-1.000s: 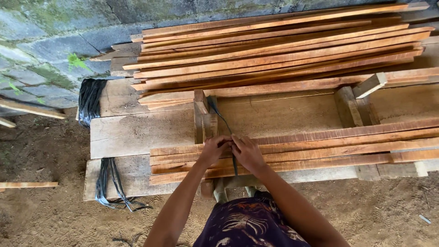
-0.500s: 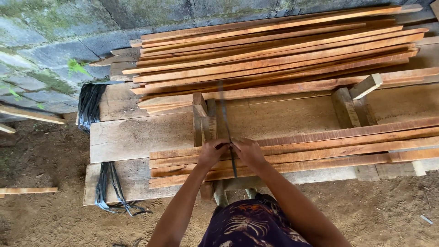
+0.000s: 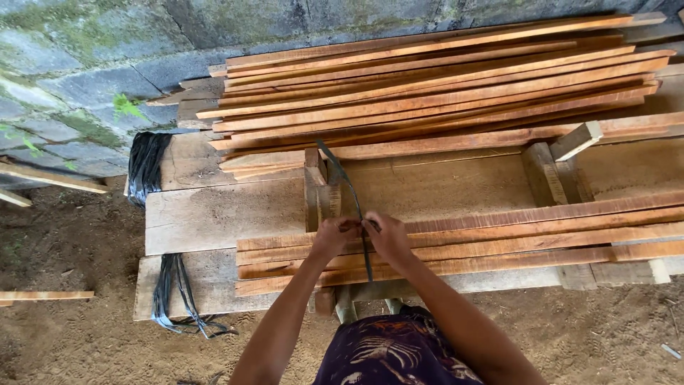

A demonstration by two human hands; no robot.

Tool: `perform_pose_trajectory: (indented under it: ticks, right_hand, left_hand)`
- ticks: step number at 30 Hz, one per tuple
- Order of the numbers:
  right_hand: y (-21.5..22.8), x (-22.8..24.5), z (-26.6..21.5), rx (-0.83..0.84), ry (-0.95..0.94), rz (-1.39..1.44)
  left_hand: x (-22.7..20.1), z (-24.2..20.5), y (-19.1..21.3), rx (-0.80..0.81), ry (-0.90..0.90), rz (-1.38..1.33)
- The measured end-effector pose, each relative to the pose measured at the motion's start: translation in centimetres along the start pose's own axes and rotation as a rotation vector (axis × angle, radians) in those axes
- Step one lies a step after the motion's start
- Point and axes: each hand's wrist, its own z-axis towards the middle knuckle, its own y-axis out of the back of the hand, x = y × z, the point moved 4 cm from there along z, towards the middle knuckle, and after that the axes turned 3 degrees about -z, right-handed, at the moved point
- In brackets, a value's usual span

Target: Organizing thin wood strips into a pile and securing them with a rubber strap.

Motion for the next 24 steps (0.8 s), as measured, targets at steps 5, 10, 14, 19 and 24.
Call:
perform_pose_trajectory:
  ticks: [5,10,14,19,24]
  right_hand:
    - [-0.7,0.0,-0.4,-0.124,0.309,-0.286]
    - [-0.8,-0.4,0.2,-0.172,0.517,-0.599]
    - [-1.9,-2.3,0.7,-0.193,0.495,-0.522]
    - [-3.1,-3.3,1.0,-0.179,0.545,-0.594]
    - [1.2,3.3,0.7,-0.146,0.677,-0.736]
  left_hand:
    - [-1.3,-0.7,0.1,0.020,-0.012,-0.023]
    - [-1.2,-0.7,0.2,0.025,0.011,-0.038]
    - [-0.7,-0.3,0.3,0.044,0.005,0.049]
    - [0.6,0.7,0.0,0.023,-0.011,0.060]
    - [-0.4,-0.1,0.1,0.022,0.013,0.084]
